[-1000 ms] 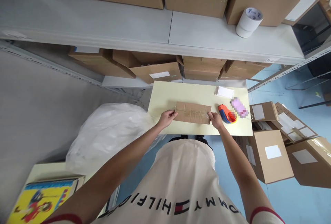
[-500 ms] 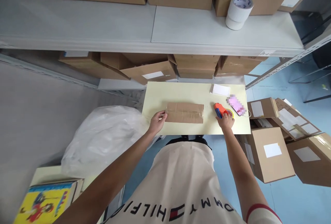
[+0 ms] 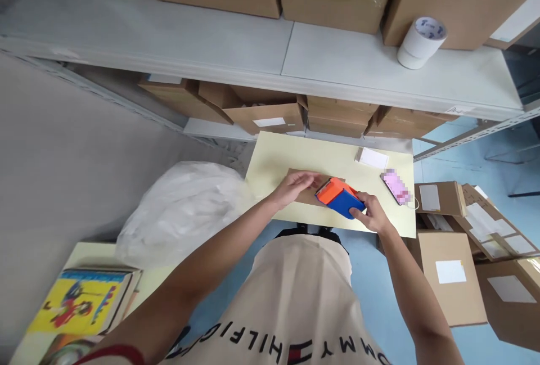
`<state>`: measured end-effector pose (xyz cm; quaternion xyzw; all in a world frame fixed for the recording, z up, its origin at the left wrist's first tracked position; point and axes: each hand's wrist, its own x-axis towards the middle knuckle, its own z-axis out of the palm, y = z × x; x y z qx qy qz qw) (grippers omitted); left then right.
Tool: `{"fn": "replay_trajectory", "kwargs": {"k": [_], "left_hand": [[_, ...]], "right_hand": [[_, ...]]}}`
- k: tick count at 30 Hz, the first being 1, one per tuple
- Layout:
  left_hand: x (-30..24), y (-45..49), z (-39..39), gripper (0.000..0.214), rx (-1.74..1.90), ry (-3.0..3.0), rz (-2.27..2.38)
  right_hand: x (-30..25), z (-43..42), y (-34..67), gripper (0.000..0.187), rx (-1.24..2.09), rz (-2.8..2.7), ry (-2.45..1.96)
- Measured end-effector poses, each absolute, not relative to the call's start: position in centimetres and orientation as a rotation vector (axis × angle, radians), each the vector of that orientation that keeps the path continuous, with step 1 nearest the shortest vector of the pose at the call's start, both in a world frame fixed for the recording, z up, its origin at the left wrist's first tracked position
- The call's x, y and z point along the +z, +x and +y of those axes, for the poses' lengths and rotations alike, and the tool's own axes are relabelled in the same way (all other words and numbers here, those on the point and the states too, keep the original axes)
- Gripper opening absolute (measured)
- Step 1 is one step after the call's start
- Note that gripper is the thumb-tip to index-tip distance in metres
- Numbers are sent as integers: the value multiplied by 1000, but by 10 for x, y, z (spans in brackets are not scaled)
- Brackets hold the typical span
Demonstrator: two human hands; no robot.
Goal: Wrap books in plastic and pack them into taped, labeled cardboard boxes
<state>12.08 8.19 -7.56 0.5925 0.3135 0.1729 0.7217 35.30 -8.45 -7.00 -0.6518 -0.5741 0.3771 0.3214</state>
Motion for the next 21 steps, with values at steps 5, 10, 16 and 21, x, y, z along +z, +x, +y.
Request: {"fn": "replay_trajectory", "kwargs": {"k": [5,10,16,21], "left_hand": [[-60,118,79,65,303,1019,595],[-66,104,77,52,426,940,733],[-71,101,73,49,474,946,764],[-73,101,70,50,475,1004,753]], "right_hand": [[-57,-67,327,37,1033,-1555,-1627],[-57,-62,317,39,1058,-1552,-1622],[-54,-63,309,36,1136,-1514,-1634],[-55,-68,307,36,1153,-1466,-1671]]}}
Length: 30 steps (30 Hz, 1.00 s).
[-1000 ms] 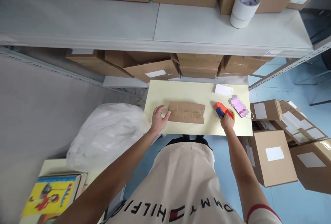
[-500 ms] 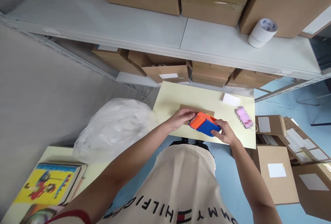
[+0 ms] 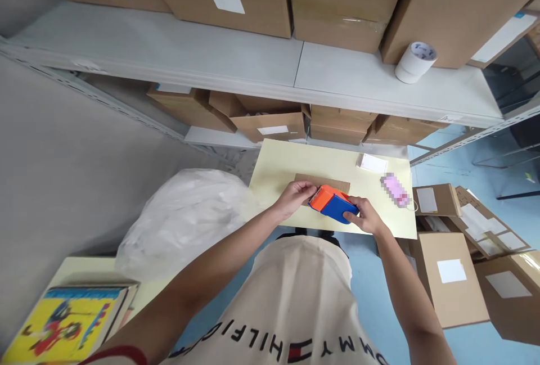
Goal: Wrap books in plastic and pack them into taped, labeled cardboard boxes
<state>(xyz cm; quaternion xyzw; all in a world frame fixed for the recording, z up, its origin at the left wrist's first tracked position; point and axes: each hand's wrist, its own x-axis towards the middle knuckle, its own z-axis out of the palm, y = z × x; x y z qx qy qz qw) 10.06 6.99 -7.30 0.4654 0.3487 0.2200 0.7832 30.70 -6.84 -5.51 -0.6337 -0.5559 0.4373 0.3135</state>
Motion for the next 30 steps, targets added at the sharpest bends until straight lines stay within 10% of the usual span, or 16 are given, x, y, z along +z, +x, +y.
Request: {"fn": "replay_trajectory", "kwargs": {"k": [14,22,30], "left_hand": [[-68,126,67,64,340,1028,779],[-48,183,75,16,119,1493,804],[-32,279,78,15,-315,2387,630]], "right_hand": [[-55,-92,322,33,1032,-1379,-1725],[-74,-121,340,45,1026,-1089,-1739],[-110,-140,360,63,1044,-509,-1724]]}}
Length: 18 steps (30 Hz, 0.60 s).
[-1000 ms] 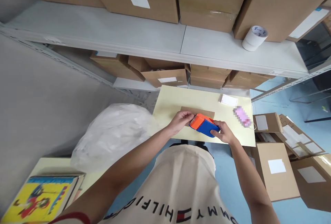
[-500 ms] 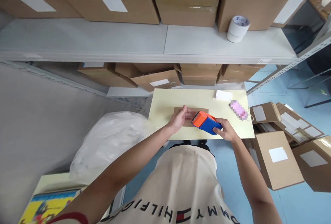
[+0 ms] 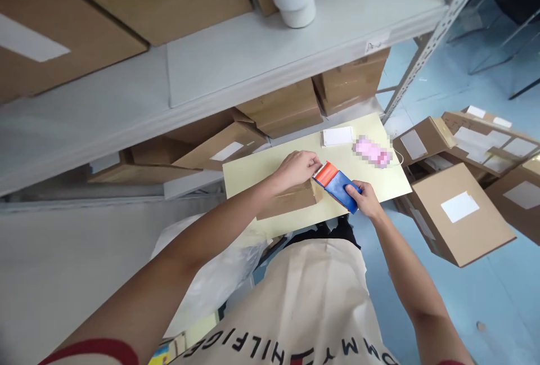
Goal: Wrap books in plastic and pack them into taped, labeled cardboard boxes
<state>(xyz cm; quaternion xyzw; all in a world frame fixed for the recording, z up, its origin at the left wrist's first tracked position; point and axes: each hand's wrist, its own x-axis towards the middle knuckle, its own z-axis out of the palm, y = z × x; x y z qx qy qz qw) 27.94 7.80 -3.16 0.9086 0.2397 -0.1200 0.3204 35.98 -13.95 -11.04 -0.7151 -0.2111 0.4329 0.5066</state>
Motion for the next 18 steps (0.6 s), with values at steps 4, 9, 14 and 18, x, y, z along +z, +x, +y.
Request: {"fn": "replay_trajectory", "kwargs": {"k": [4,9,14,18], "left_hand": [[-46,305,78,11,-388,2468,576],[-64,302,81,14,-406,2169,659],[-72,303,73,54,-455,2106,700],[-90,314,67,51,-676,2128,670]], "right_hand": [[-129,-147,366,63,1031,-412,-1694],[-143,-150,377,57,983,-495,-1708],[-160,-157,384,62,1091,-422,-1629],[-183,-171,368,65,1268,-195,-1479]]}}
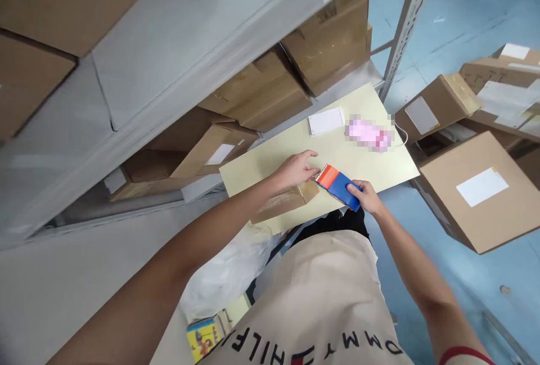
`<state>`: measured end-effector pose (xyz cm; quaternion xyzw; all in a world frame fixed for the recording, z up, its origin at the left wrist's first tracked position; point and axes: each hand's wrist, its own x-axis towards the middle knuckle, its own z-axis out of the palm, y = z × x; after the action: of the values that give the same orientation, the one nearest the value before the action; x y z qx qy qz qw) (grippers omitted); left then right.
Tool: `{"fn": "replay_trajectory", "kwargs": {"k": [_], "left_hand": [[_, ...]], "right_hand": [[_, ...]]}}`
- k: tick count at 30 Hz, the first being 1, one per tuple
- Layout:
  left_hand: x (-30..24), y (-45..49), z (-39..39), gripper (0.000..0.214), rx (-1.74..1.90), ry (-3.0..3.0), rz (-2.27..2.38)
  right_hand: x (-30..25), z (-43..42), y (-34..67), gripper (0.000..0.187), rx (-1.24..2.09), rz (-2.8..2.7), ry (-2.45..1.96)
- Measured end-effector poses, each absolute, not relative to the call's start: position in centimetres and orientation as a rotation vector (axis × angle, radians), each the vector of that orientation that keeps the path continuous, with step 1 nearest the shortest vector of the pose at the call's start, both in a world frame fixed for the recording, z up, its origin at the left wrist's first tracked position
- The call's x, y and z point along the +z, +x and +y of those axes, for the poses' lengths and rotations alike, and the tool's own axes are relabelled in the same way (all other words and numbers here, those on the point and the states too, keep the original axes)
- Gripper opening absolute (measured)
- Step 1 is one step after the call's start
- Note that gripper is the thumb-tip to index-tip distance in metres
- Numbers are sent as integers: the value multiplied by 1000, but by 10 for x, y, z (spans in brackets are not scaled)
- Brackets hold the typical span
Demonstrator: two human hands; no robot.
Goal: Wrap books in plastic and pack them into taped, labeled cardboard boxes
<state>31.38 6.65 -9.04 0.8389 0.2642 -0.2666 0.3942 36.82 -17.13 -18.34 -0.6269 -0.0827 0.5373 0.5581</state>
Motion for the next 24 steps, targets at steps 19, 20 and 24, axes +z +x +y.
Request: {"fn": "replay_trajectory", "kwargs": {"k": [19,20,24], "left_hand": [[-146,220,127,139,-742,2539,458],[-149,225,140,137,-754,2484,420],[-157,243,180,124,-792,2277,344]], "right_hand": [[-207,-164,339,68,1282,36,-1293],[-206,-160,342,68,1280,37,-1297],[-205,-140,346,70,1263,44,-1358]]}}
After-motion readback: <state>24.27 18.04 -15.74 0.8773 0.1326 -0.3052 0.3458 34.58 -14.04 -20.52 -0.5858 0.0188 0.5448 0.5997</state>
